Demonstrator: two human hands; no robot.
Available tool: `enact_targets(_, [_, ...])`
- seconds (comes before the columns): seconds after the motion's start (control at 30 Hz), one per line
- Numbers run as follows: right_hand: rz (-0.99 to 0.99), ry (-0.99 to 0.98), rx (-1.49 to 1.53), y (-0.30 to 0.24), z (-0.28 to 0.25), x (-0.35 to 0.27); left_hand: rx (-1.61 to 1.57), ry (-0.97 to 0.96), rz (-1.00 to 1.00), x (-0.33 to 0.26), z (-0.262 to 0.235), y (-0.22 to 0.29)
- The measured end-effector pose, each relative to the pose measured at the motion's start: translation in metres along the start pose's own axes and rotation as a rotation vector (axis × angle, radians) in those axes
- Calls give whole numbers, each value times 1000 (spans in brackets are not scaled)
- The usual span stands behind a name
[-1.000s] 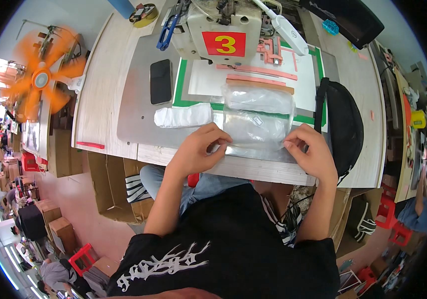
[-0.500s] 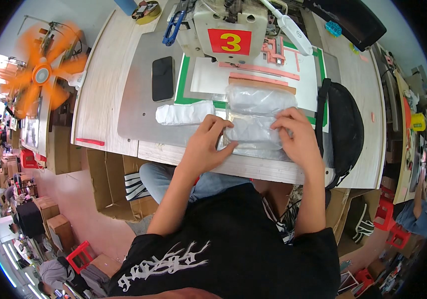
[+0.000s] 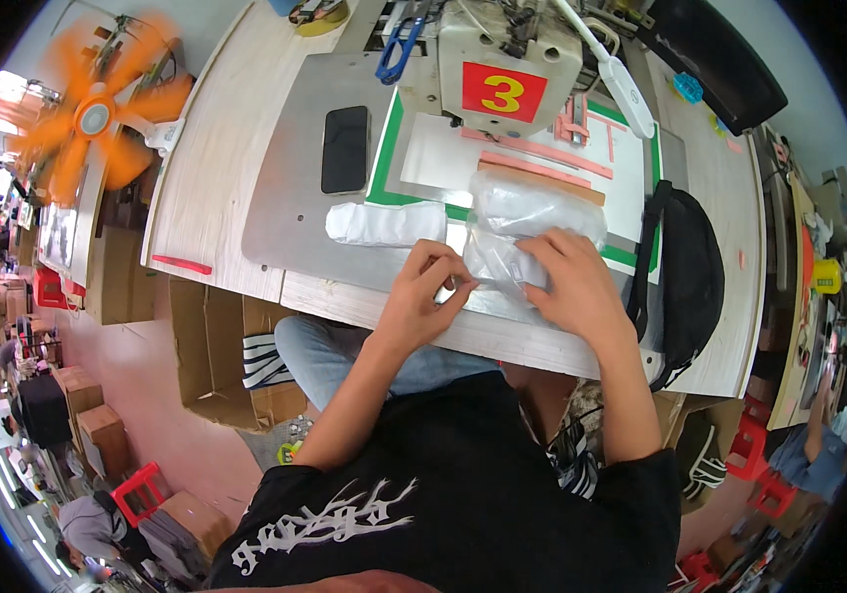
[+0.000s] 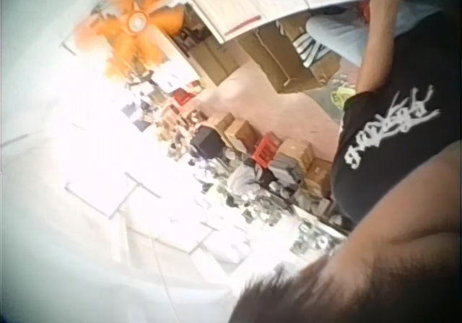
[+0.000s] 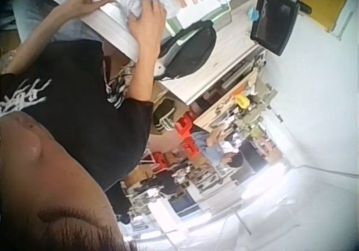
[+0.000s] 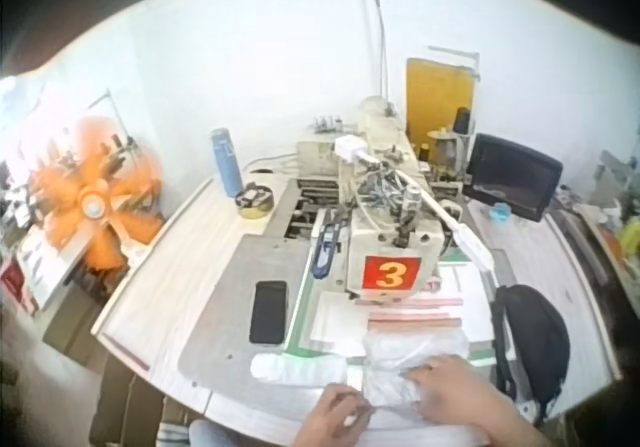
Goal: The recorder is assembling metal buckles onto nylon straps by threading the strap through the hardware.
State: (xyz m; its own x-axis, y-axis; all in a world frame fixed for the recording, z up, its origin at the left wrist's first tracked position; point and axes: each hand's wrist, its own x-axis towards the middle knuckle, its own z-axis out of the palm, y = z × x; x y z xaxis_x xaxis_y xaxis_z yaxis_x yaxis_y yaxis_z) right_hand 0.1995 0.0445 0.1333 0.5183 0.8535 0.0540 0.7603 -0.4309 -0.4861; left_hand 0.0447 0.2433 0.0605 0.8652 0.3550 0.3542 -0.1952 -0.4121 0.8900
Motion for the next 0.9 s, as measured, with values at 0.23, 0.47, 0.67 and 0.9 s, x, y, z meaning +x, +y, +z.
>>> enact_targets(0.23, [95, 15, 10, -7, -7, 3, -61, -69, -17, -3, -7, -3])
enact_targets(0.47, [11, 264, -161, -9, 7, 20, -133, -58, 41, -2, -11, 0])
enact_targets(0.67, [19, 239, -304, -2, 13, 41, -175, -28, 64, -2, -14, -5])
enact_targets(0.9, [68, 33, -211, 9, -8, 46, -177, -44, 33, -5, -16, -8])
